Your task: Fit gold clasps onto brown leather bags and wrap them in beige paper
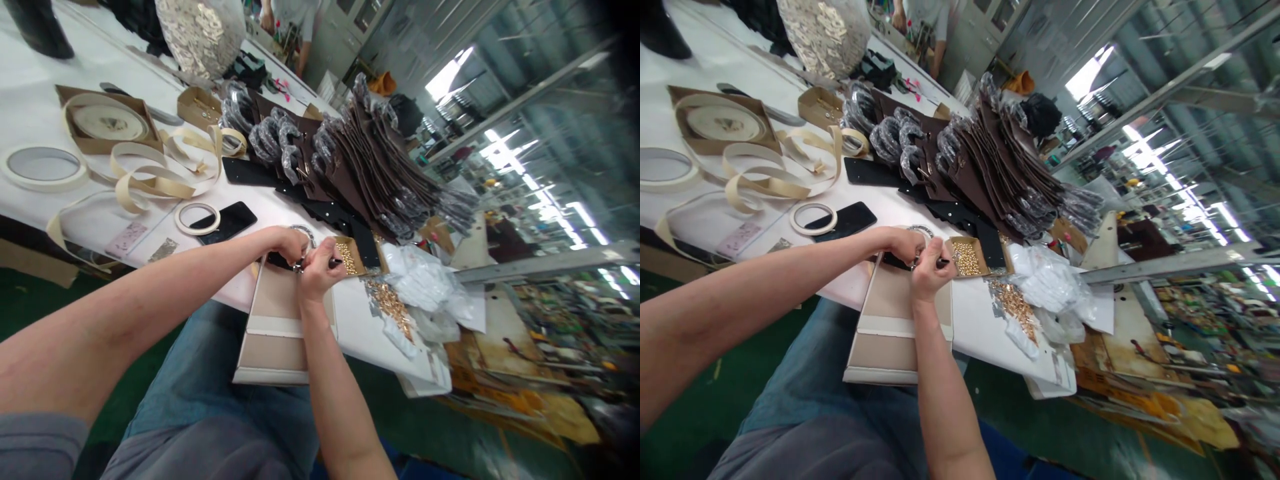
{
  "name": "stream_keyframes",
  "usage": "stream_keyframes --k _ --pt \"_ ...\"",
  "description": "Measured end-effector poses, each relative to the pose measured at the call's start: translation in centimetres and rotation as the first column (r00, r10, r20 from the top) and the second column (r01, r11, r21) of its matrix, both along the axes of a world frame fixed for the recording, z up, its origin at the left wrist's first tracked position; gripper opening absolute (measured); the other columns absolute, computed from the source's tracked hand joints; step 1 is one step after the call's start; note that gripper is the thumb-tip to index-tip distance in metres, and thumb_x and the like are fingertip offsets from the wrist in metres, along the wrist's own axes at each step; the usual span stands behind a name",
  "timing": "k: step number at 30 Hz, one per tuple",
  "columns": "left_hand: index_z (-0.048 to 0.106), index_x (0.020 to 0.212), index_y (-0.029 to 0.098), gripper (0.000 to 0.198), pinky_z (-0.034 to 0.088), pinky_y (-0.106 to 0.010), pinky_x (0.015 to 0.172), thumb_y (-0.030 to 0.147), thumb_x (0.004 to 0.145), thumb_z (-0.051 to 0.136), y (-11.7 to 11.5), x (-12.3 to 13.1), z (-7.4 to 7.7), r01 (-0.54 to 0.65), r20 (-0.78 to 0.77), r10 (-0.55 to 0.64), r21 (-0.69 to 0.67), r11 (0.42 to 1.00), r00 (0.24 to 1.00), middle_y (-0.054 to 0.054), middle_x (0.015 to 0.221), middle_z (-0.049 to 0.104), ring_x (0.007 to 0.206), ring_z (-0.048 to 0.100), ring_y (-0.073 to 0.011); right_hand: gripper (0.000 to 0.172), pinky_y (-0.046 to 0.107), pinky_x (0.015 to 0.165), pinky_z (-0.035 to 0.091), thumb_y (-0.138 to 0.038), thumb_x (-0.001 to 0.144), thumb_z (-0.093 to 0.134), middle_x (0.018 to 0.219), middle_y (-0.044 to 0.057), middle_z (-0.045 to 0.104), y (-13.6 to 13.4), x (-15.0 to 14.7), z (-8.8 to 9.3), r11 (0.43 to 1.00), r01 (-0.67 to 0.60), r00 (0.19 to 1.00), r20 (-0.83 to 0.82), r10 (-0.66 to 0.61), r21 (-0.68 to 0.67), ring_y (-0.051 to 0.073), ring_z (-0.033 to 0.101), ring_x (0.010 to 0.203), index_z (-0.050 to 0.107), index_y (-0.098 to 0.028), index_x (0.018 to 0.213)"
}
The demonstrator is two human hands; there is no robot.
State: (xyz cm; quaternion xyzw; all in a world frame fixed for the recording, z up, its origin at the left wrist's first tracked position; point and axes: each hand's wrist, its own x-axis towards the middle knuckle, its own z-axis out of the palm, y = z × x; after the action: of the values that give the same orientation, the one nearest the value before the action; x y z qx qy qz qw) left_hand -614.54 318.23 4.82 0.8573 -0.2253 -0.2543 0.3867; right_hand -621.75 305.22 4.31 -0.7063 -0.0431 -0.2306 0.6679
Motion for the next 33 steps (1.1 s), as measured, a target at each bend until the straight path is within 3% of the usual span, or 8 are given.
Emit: stream_keyframes --k 3,7,17,20,25,27,30,33 --pt "0.087 0.108 0.014 0.051 0.057 -0.036 0.091 0.016 0.059 0.075 0.6 -0.2 0.9 0.071 -0.051 -0.068 0.056 0.996 0.996 -0.008 0.098 0.082 0.096 0.070 -0.0279 0.072 0.025 0.038 0.025 -0.077 0.108 0.061 0.052 -0.011 0.024 -2.0 1.5 1.9 0.971 -0.085 0.996 0.002 0.087 0.225 0.008 0.024 0.040 0.030 -0.028 0.066" --pt "0.085 0.122 0.014 0.059 0.055 -0.034 0.087 0.021 0.065 0.074 0.7 0.0 1.3 0.124 -0.061 -0.120 0.067 0.990 0.991 -0.009 0.111 0.084 0.100 0.072 -0.0273 0.071 0.023 0.038 0.025 -0.072 0.109 0.064 0.054 -0.011 0.025 -4.0 2.0 3.1 0.960 -0.139 0.990 0.064 0.127 0.243 0.007 0.024 0.040 0.030 -0.026 0.067" --pt "0.086 0.120 0.012 0.058 0.053 -0.034 0.084 0.024 0.065 0.071 -0.5 0.7 0.7 0.142 -0.050 -0.136 0.135 0.981 0.989 -0.011 0.110 0.083 0.094 0.070 -0.0265 0.066 0.027 0.048 0.040 -0.074 0.107 0.066 0.056 -0.006 0.042 -1.4 0.8 -0.7 0.997 -0.044 0.999 0.025 0.042 0.067 0.012 0.043 0.048 0.044 -0.027 0.067" --pt "0.085 0.117 0.011 0.056 0.053 -0.034 0.083 0.024 0.065 0.070 -0.9 0.9 0.9 0.151 -0.058 -0.143 0.193 0.969 0.988 -0.010 0.107 0.083 0.096 0.070 -0.0271 0.070 0.026 0.045 0.038 -0.079 0.105 0.065 0.055 -0.007 0.037 -1.8 2.0 -0.1 0.984 -0.008 0.999 -0.044 0.017 0.179 0.011 0.039 0.046 0.038 -0.027 0.067" --pt "0.084 0.118 0.016 0.047 0.050 -0.030 0.077 0.029 0.074 0.070 -1.0 0.1 2.0 0.116 -0.037 -0.111 0.213 0.970 0.993 -0.008 0.109 0.082 0.096 0.071 -0.0244 0.078 0.021 0.037 0.017 -0.090 0.089 0.077 0.054 -0.015 0.021 -10.5 5.1 3.4 0.896 -0.123 0.874 -0.382 0.301 0.426 0.006 0.014 0.044 0.033 -0.028 0.073" --pt "0.083 0.118 0.018 0.044 0.050 -0.030 0.079 0.030 0.079 0.069 -0.9 -0.2 2.3 0.127 0.005 -0.130 0.191 0.973 0.991 -0.008 0.110 0.083 0.098 0.071 -0.0238 0.071 0.021 0.040 0.017 -0.084 0.084 0.086 0.059 -0.014 0.032 -15.7 4.8 3.6 0.938 -0.133 0.828 -0.485 0.283 0.321 0.006 0.019 0.045 0.044 -0.027 0.081" --pt "0.082 0.121 0.018 0.041 0.051 -0.032 0.082 0.027 0.083 0.067 -1.6 -0.5 2.9 0.117 0.049 -0.132 0.229 0.966 0.990 -0.011 0.115 0.084 0.100 0.073 -0.0253 0.055 0.025 0.049 0.033 -0.070 0.089 0.087 0.071 -0.006 0.056 -21.8 3.4 1.6 0.989 -0.010 0.827 -0.557 -0.075 -0.149 0.012 0.043 0.053 0.056 -0.025 0.095" --pt "0.083 0.115 0.018 0.033 0.051 -0.040 0.101 0.022 0.087 0.067 -2.8 -1.1 4.0 0.033 0.215 -0.120 0.370 0.928 0.969 -0.015 0.118 0.084 0.108 0.073 -0.0299 0.033 0.037 0.077 0.053 -0.048 0.098 0.079 0.099 0.012 0.072 -24.2 2.3 -1.5 0.776 0.085 0.830 -0.386 -0.402 -0.625 0.027 0.067 0.086 0.063 -0.020 0.108"
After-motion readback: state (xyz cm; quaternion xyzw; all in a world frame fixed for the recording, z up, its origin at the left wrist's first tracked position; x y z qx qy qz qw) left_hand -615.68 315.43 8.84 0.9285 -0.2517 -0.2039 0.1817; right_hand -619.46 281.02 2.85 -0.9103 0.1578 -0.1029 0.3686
